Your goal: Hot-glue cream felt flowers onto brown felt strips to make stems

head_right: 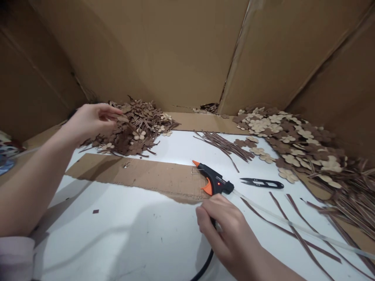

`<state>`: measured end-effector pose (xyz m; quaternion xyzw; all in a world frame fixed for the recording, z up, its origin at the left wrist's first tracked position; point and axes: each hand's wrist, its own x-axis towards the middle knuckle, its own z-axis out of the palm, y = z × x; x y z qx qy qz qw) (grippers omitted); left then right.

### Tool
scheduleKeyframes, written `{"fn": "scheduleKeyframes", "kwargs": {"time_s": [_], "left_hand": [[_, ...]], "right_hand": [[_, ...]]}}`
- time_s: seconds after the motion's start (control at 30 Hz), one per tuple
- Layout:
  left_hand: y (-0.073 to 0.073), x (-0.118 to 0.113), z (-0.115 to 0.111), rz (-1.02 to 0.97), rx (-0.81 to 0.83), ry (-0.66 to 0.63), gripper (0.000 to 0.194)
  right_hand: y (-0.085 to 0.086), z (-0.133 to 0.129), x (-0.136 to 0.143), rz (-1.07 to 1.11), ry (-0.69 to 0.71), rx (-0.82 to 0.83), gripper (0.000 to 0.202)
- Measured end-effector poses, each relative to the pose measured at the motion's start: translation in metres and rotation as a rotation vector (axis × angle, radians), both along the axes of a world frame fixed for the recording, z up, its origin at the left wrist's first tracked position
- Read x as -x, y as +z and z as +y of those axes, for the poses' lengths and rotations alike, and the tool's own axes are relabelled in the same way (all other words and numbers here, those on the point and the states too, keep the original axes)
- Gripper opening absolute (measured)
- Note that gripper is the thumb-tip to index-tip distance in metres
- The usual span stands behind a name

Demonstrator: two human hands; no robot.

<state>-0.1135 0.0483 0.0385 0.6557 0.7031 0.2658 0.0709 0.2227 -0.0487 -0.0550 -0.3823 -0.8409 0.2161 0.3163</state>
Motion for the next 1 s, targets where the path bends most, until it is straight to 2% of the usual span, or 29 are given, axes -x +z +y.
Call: {"fn": "scheduleKeyframes", "kwargs": {"time_s": [0.1,0.3,0.57,0.73,0.9,1.0], "left_hand": [[0.003,0.006,0.003,-0.035,0.102,-0.047,0.042],[0.007,0.017,0.012,-0.05,-0.092,0.01,0.041],[0.016,0.009,0.02,-0.163,-0.084,0.019,0.048],[0.02,0.014,0.032,-0.197,0.0,-0.019,0.046],[0.02,0.028,0.061,-0.136,0.128,-0.06,0.033],[0.023,0.026,0.067,-0.098,0.072,-0.026,0.022]], "right_hand": [[-0.004,-0.005,-0.007,0.021,0.001,0.053,0.033],[-0.004,-0.013,-0.016,0.019,0.012,0.086,0.03],[-0.002,-0.008,-0.015,-0.051,0.025,0.039,0.029],[-0.003,-0.009,-0.017,-0.095,0.016,0.015,0.03],[-0.007,-0.008,-0.015,-0.063,0.041,-0.035,0.033],[-0.007,-0.003,-0.012,-0.005,0.06,-0.083,0.034]]}}
